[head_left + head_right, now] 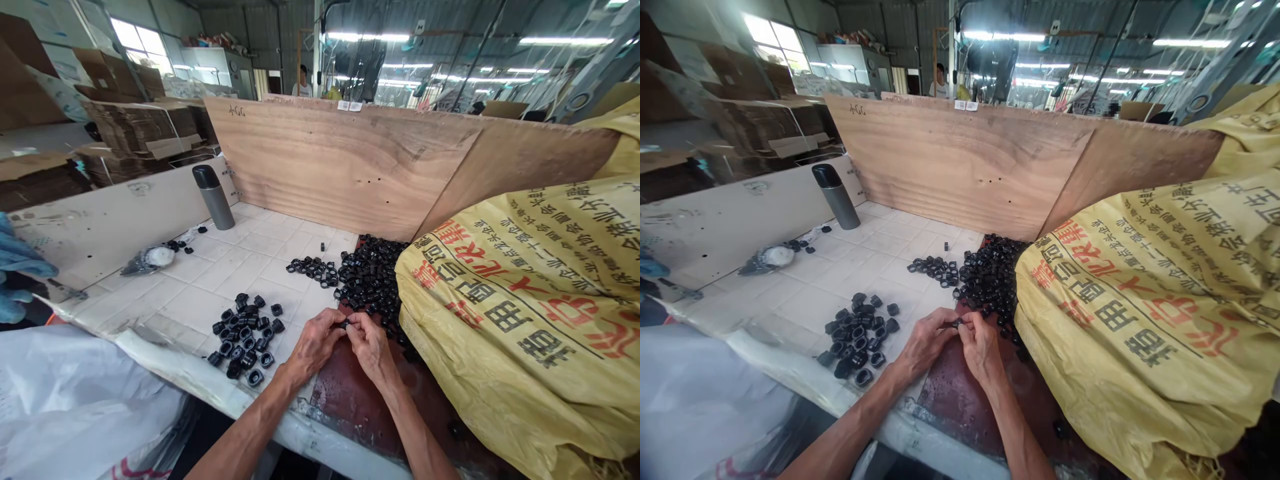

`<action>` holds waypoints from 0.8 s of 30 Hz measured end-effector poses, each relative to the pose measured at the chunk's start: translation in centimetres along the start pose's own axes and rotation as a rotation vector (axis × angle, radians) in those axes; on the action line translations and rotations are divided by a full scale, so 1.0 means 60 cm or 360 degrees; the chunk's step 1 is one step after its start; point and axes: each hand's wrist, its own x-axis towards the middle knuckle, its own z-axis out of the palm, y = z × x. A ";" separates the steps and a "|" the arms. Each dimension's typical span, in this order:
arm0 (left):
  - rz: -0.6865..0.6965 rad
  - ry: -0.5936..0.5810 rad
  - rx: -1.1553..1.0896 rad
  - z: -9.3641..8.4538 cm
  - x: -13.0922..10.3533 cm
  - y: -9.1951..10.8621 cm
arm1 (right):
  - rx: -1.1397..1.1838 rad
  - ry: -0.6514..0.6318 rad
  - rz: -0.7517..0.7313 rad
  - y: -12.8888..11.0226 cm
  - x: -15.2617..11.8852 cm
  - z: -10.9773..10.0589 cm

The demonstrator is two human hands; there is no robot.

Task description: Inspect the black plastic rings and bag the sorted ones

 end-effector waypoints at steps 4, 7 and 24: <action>0.0080 -0.0104 0.0366 -0.017 -0.032 0.005 | -0.0035 -0.0038 -0.0001 0.002 -0.005 0.014; -0.0067 -0.0146 0.0706 -0.055 -0.067 0.014 | -0.0266 0.0003 -0.0015 0.008 -0.005 0.014; -0.0050 0.0244 0.1021 0.029 0.080 -0.045 | -0.1206 0.0290 -0.0241 0.039 0.015 -0.005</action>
